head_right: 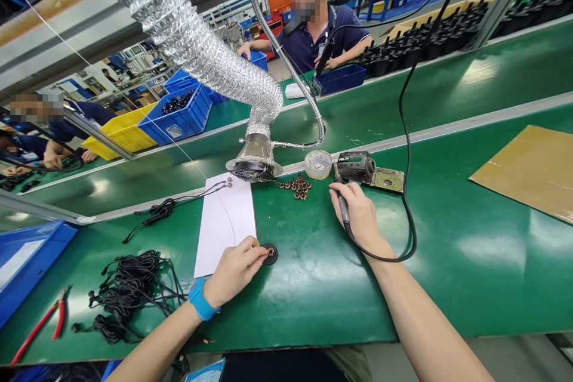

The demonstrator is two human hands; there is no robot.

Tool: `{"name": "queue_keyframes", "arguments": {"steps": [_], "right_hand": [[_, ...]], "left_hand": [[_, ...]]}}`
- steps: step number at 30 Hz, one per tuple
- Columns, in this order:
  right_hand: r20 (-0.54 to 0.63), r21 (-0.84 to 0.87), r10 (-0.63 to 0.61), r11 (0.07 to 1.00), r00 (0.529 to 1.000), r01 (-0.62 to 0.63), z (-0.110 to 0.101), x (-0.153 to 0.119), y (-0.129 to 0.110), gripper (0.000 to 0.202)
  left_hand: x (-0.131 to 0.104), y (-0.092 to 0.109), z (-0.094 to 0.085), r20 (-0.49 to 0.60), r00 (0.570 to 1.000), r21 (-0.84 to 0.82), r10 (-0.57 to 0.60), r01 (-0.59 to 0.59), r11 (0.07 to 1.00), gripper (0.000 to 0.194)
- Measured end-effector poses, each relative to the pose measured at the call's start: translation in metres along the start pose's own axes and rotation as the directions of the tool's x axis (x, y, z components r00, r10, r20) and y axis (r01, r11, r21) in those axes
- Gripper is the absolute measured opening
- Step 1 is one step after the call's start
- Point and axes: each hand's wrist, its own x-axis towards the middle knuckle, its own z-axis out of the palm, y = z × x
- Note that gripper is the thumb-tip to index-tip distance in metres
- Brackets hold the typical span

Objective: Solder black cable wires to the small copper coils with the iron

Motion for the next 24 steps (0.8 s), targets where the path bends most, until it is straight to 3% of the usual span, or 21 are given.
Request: {"name": "queue_keyframes", "arguments": {"steps": [5,8,13,16,21,24], "right_hand": [[0.004,0.013,0.018,1.000,1.000,-0.018,0.002,-0.001,0.003,0.025],[0.007,0.017,0.026,1.000,1.000,-0.026,0.003,-0.002,0.005,0.025],[0.007,0.013,0.031,0.999,0.999,-0.031,0.003,-0.003,0.006,0.024],[0.000,0.021,0.032,0.999,0.999,-0.032,0.005,-0.003,0.008,0.024],[0.005,0.037,0.034,0.999,0.999,-0.034,0.006,-0.003,0.009,0.024],[0.000,0.034,0.038,0.999,0.999,-0.038,0.005,-0.002,0.007,0.024]], "left_hand": [[0.001,0.001,-0.006,0.024,0.998,-0.013,-0.063,0.063,0.998,0.022],[0.003,0.008,-0.004,0.023,0.988,-0.131,-0.152,0.153,0.979,0.020],[0.007,0.016,0.009,0.038,0.917,-0.470,-0.398,0.368,0.802,0.021],[0.009,0.016,0.011,0.065,0.876,-0.570,-0.478,0.425,0.703,0.025],[0.018,0.018,-0.001,-0.001,0.917,-0.561,-0.399,0.330,0.759,0.017],[0.023,0.021,-0.005,0.026,0.941,-0.542,-0.338,0.297,0.786,0.012]]}}
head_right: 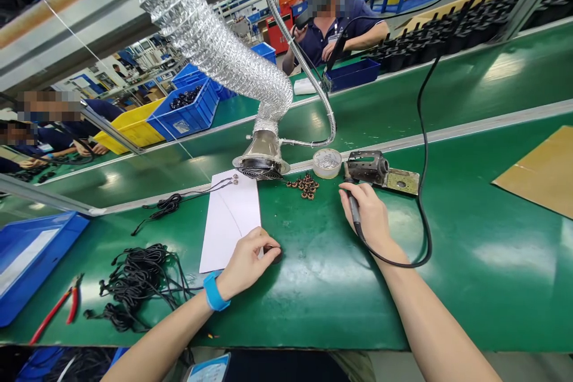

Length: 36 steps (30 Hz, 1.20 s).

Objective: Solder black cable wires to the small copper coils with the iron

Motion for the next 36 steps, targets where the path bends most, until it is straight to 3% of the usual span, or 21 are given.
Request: {"name": "queue_keyframes", "arguments": {"steps": [15,21,27,31,34,36], "right_hand": [[0.018,0.015,0.034,0.999,0.999,-0.034,-0.001,0.000,-0.003,0.025],[0.008,0.019,0.021,1.000,1.000,-0.022,-0.001,0.000,-0.002,0.026],[-0.033,0.024,0.023,0.999,0.999,-0.022,0.001,0.000,0.000,0.028],[-0.044,0.034,0.023,0.999,0.999,-0.021,0.001,0.000,-0.001,0.029],[-0.042,0.036,0.022,0.999,0.999,-0.020,0.001,-0.001,0.000,0.029],[-0.041,0.034,0.024,0.999,0.999,-0.023,0.000,-0.001,-0.001,0.028]], "left_hand": [[0.007,-0.018,-0.013,0.090,0.988,0.060,-0.121,0.116,0.991,0.019],[0.010,-0.027,-0.004,0.150,0.956,-0.119,-0.253,0.271,0.955,0.021],[0.008,-0.032,0.001,0.129,0.928,-0.290,-0.349,0.372,0.882,0.022],[0.003,-0.020,-0.001,0.033,0.950,-0.285,-0.310,0.306,0.908,0.024],[-0.002,-0.007,0.001,-0.058,0.989,-0.122,-0.134,0.126,0.985,0.022],[-0.005,-0.001,0.005,-0.059,0.998,0.033,-0.017,0.019,0.999,0.018]]}}
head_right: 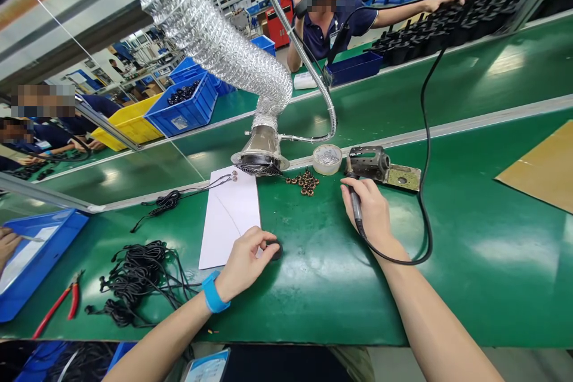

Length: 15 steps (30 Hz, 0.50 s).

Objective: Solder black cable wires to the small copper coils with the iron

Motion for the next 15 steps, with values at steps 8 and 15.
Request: {"name": "queue_keyframes", "arguments": {"steps": [8,15], "right_hand": [[0.006,-0.005,-0.002,1.000,1.000,0.002,-0.003,0.002,-0.004,0.026],[-0.005,-0.008,-0.005,1.000,1.000,0.005,-0.001,0.001,-0.002,0.028]], "left_hand": [[-0.010,0.000,0.007,0.087,0.984,0.326,0.157,-0.178,0.929,0.019],[-0.023,-0.003,0.011,0.078,0.983,0.446,0.168,-0.185,0.876,0.015]]}}
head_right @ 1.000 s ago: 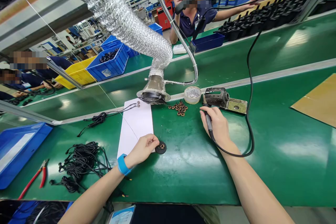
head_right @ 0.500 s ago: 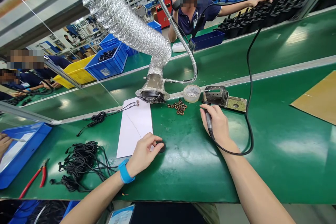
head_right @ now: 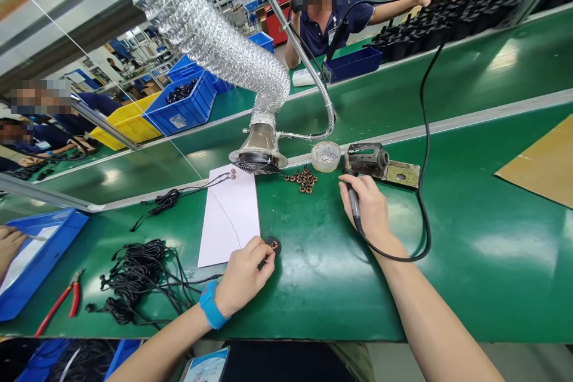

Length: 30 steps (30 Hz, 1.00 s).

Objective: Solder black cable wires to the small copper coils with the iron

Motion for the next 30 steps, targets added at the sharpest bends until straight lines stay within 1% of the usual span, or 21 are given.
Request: {"name": "queue_keyframes", "arguments": {"steps": [4,6,8,11,14,17,18,20,22,25,28,30], "right_hand": [[0.003,-0.002,0.003,1.000,1.000,-0.003,0.001,0.000,0.001,0.028],[0.005,0.000,0.003,1.000,1.000,-0.003,0.001,0.000,0.001,0.028],[0.007,0.002,0.004,1.000,1.000,-0.004,0.001,-0.001,0.002,0.029],[0.012,0.004,0.005,1.000,1.000,-0.005,0.001,-0.001,0.002,0.029],[0.018,0.007,0.012,1.000,1.000,-0.012,0.001,-0.001,0.002,0.028],[0.020,0.010,0.017,1.000,1.000,-0.017,0.001,-0.001,0.001,0.027],[0.019,0.010,0.017,1.000,1.000,-0.017,0.001,-0.001,0.001,0.027],[0.013,0.008,0.015,1.000,1.000,-0.015,0.001,-0.001,0.001,0.027],[0.008,0.005,0.015,1.000,1.000,-0.015,0.001,-0.001,0.001,0.027],[0.008,0.005,0.013,1.000,1.000,-0.013,0.002,-0.001,0.002,0.028],[0.021,0.002,0.012,1.000,1.000,-0.012,0.002,-0.002,0.004,0.028],[0.029,-0.004,0.014,1.000,0.999,-0.013,0.002,-0.002,0.004,0.028]], "left_hand": [[-0.007,0.000,0.005,-0.031,0.997,-0.014,-0.064,0.064,0.998,0.016],[-0.009,0.001,0.006,-0.041,0.993,-0.065,-0.115,0.112,0.992,0.016],[-0.009,0.000,0.005,-0.044,0.983,-0.153,-0.179,0.171,0.973,0.015],[-0.006,-0.004,0.005,-0.001,0.949,-0.320,-0.315,0.298,0.900,0.013],[-0.001,-0.010,0.006,0.117,0.896,-0.487,-0.429,0.428,0.761,0.013],[0.004,-0.016,0.006,0.242,0.866,-0.639,-0.438,0.482,0.599,0.019],[0.005,-0.017,0.006,0.267,0.861,-0.670,-0.433,0.489,0.559,0.021],[0.006,-0.018,0.003,0.297,0.852,-0.697,-0.430,0.502,0.513,0.025],[0.007,-0.020,-0.001,0.313,0.846,-0.700,-0.431,0.512,0.498,0.027],[0.009,-0.022,-0.006,0.327,0.837,-0.684,-0.439,0.530,0.502,0.027],[0.011,-0.022,-0.007,0.340,0.827,-0.670,-0.448,0.547,0.501,0.028],[0.014,-0.020,-0.008,0.352,0.828,-0.683,-0.437,0.546,0.485,0.031]]}}
